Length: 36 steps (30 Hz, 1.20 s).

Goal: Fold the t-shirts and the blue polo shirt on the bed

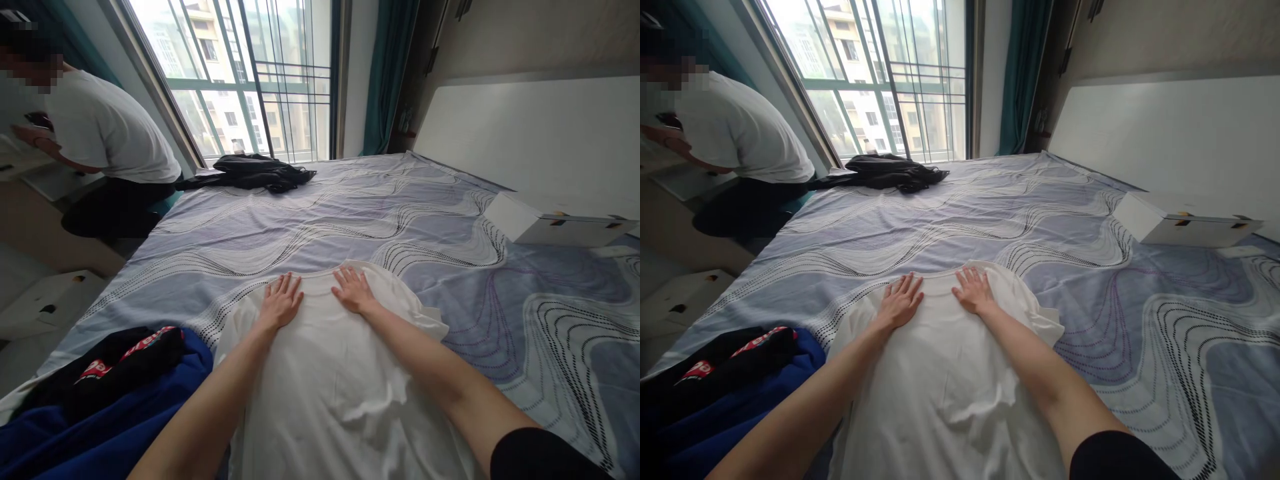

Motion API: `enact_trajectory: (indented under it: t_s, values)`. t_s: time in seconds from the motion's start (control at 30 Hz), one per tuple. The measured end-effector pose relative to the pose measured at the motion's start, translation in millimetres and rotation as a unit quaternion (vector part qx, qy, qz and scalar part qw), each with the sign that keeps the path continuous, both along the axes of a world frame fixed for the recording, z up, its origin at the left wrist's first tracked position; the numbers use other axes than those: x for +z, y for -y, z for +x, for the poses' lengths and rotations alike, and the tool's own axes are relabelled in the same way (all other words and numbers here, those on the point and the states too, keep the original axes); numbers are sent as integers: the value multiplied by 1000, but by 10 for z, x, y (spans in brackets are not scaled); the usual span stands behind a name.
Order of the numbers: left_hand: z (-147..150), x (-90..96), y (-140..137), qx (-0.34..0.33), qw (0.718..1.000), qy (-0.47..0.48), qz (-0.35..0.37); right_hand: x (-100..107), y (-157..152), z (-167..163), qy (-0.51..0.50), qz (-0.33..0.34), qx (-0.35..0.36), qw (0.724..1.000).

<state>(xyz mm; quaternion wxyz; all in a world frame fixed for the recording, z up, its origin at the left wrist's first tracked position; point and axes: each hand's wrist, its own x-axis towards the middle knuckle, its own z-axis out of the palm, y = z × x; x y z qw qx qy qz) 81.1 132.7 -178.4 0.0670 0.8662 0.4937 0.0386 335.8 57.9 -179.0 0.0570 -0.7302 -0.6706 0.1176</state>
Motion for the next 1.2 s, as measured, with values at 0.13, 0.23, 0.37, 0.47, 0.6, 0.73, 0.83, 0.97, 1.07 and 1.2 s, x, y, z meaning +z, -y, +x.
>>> enact_trajectory:
  t_s: [0.13, 0.23, 0.37, 0.47, 0.6, 0.73, 0.83, 0.97, 1.07, 1.2]
  values:
    - [-516, 88, -61, 80, 997, -22, -8, 76, 204, 698, 34, -10, -112, 993]
    - [-544, 164, 169, 144, 988, -44, 24, 183, 430, 698, 51, -6, -174, 983]
    - [-111, 163, 886, 75, 995, -13, 71, 225, 826, -136, 14, 52, -59, 997]
    - [78, 89, 1391, -27, 999, 17, 42, 149, 1146, -702, -35, 62, 72, 995]
    - [-276, 60, 1560, 49, 998, 4, 36, 92, 1400, -504, -16, 29, 31, 999]
    - [-937, 131, 1441, 93, 995, 10, 41, 110, 1478, 266, 38, -9, -82, 996]
    - [-1296, 189, 1418, 82, 991, 72, 80, 133, 1538, 670, 37, -7, -126, 991]
    - [-1522, 290, 1427, 176, 968, 88, 158, 185, 1673, 1009, -12, 45, -343, 938]
    - [-1585, 432, 1353, 259, 956, -26, 136, 215, 1762, 1262, -71, 28, -445, 892]
    - [-1622, 721, 1087, 245, 964, -99, 24, 256, 1732, 1556, -125, 61, -397, 907]
